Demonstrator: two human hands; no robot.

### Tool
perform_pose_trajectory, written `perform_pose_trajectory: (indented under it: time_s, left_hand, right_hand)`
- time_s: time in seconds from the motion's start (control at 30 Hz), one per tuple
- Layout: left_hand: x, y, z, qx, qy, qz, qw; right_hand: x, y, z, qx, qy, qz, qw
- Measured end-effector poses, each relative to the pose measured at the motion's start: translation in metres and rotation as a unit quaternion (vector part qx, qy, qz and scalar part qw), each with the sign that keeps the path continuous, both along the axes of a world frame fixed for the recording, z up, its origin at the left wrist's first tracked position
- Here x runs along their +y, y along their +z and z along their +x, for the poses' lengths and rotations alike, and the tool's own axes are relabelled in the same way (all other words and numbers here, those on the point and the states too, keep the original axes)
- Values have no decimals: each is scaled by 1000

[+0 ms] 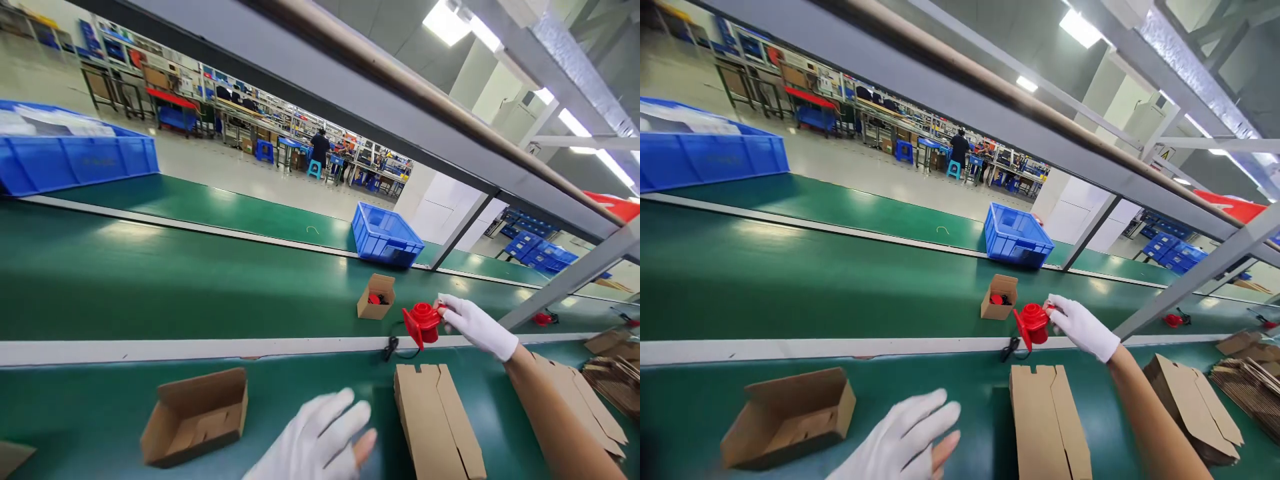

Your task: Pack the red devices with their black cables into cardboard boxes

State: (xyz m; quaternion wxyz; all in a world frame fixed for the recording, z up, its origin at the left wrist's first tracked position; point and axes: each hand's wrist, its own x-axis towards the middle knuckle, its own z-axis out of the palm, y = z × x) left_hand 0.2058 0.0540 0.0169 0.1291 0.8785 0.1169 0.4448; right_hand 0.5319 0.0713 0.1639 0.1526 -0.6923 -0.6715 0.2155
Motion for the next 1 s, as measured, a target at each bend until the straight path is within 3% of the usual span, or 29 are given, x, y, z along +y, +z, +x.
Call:
perform_pose_trajectory:
  time_s: [0.1,0.23,0.3,0.37,0.47,0.57,0.7,0.8,0.93,1.0]
  left_hand:
    - [16,35,19,3,-14,160,987]
    - [22,78,20,72,-53,246,965]
    - [16,88,5,113,-73,248,959]
    - [8,88,-16,118,-57,177,975]
    - [-4,77,-49,102,48,-37,993]
    - [-15,65,-74,120,147,-176,966]
    - [-29,50,-96,148,164,-225,949]
    - [-35,29,-120,119,165,-230,952]
    - [-20,-18,-168,16,261,-158,952]
    - [-1,-46,-188,20,303,-202,931]
  right_hand:
    - [-17,15,-45,120,67,-57,989]
    - [-27,-4,-91,218,172,-139,950]
    - [-33,-19,-111,250,194,-162,935]
    - [-44,-31,-132,242,180,-131,944]
    - [-70,-38,-166,165,126,-17,978]
    - [-95,-41,-199,68,129,19,989]
    - [-105,-55,-240,-72,179,27,981]
    - [-97,-68,-263,-90,200,21,975]
    - [-76,-75,-284,-103,196,56,974]
    - [-61,-77,-297,-162,192,80,965]
